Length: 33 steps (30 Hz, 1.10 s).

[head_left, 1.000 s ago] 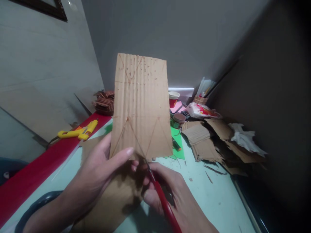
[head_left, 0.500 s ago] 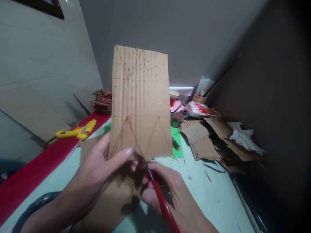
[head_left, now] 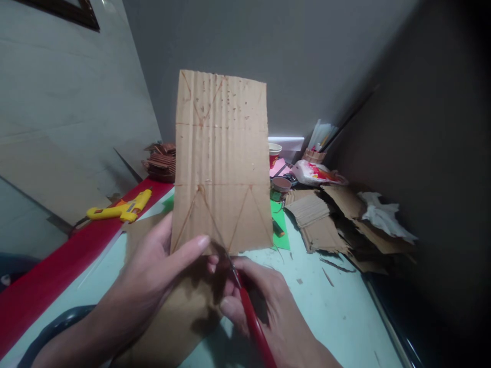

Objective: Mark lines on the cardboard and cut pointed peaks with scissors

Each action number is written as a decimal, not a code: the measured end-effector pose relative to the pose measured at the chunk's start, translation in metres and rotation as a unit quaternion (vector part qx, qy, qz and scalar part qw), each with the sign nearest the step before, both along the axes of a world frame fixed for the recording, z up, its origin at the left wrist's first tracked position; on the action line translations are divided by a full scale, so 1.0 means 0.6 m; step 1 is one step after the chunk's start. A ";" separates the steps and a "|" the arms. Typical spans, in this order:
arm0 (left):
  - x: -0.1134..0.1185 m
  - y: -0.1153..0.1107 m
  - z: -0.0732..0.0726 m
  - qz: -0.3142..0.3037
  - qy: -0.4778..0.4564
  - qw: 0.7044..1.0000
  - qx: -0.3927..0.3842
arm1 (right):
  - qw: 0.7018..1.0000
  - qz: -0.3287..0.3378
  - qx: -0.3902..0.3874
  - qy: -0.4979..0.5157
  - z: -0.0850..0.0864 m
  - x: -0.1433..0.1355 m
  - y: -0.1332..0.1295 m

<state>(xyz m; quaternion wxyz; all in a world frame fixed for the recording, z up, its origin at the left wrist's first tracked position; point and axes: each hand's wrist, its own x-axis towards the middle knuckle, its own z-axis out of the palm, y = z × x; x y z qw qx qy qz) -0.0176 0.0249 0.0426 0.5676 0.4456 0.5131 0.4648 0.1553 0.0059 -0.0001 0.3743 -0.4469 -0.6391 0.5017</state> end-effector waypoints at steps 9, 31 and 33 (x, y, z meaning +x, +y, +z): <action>0.005 -0.003 0.004 0.017 0.029 0.999 0.016 | 0.999 0.004 -0.006 0.034 -0.001 -0.001 -0.002; -0.003 0.004 -0.015 0.015 -0.015 1.000 0.008 | 1.000 0.005 -0.008 0.028 -0.004 0.002 -0.005; -0.001 0.003 -0.015 0.024 -0.011 1.000 0.014 | 1.000 0.008 -0.013 0.024 -0.002 0.003 -0.005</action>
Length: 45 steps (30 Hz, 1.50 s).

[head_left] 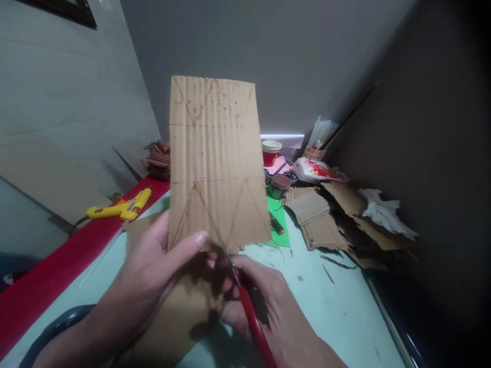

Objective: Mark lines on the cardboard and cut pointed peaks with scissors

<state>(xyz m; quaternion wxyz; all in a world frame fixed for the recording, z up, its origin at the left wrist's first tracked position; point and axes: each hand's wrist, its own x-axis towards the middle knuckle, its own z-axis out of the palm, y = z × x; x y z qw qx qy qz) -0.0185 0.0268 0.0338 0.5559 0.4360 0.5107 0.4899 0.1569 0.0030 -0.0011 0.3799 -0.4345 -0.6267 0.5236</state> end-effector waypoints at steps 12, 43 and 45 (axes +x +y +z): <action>-0.004 0.002 0.000 -0.015 0.057 0.998 0.025 | 0.998 -0.020 0.067 -0.009 -0.009 -0.008 0.007; -0.019 0.011 -0.020 -0.045 0.012 0.998 0.037 | 0.994 -0.044 0.058 -0.075 -0.034 -0.015 0.014; -0.017 0.008 -0.019 -0.042 0.036 0.998 0.038 | 0.995 -0.044 0.035 -0.077 -0.027 -0.011 0.012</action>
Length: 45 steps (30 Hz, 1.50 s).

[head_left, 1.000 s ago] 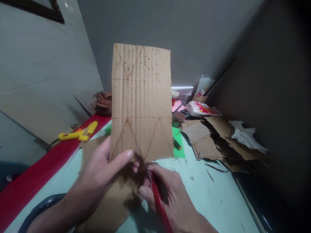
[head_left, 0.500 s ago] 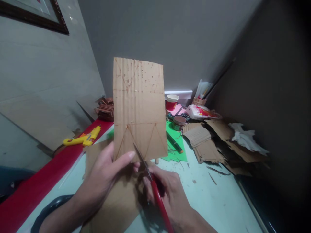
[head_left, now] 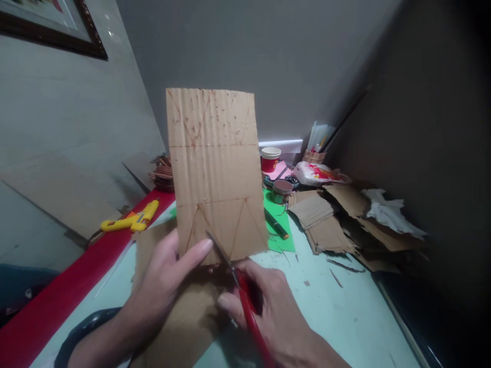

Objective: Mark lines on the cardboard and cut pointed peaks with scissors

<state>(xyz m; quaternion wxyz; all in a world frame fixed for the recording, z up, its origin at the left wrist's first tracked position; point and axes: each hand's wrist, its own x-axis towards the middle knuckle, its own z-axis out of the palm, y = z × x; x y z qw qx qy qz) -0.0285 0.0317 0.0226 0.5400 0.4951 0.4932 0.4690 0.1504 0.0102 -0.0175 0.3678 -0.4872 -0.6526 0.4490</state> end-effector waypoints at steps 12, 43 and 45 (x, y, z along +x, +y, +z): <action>0.005 -0.003 0.000 0.006 0.004 1.000 -0.028 | 1.000 -0.017 0.001 0.024 0.009 -0.006 0.007; 0.007 0.018 -0.006 -0.011 -0.077 0.997 -0.009 | 0.993 -0.017 -0.115 -0.035 0.025 0.007 -0.013; 0.006 0.020 -0.010 -0.010 -0.073 0.997 -0.014 | 0.992 0.004 -0.125 -0.024 0.029 0.006 -0.015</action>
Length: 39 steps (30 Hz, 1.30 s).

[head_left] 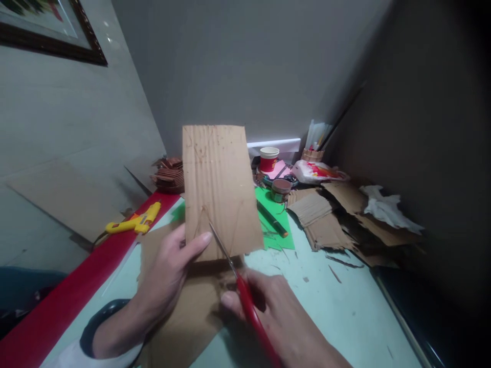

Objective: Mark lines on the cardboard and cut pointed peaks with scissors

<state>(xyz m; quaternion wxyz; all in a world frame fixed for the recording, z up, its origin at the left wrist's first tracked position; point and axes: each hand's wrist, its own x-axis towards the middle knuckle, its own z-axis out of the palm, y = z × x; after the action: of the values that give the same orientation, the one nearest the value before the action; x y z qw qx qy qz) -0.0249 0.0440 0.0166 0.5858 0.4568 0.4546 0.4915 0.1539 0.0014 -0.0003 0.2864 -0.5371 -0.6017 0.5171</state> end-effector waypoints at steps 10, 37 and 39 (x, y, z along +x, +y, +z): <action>0.010 -0.018 0.000 -0.015 0.032 0.999 -0.023 | 0.996 0.004 -0.027 0.079 0.002 -0.002 -0.001; -0.005 -0.013 -0.005 -0.025 0.087 0.996 -0.019 | 0.998 -0.036 0.050 0.027 -0.038 -0.022 0.012; -0.003 -0.011 -0.004 -0.024 0.074 0.997 -0.009 | 0.997 -0.039 0.057 0.023 -0.049 -0.022 0.014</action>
<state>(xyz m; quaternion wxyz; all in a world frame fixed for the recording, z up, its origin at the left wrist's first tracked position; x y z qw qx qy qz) -0.0268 0.0375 0.0140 0.5662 0.4974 0.4903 0.4378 0.1406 0.0097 -0.0294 0.3498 -0.5309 -0.6025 0.4824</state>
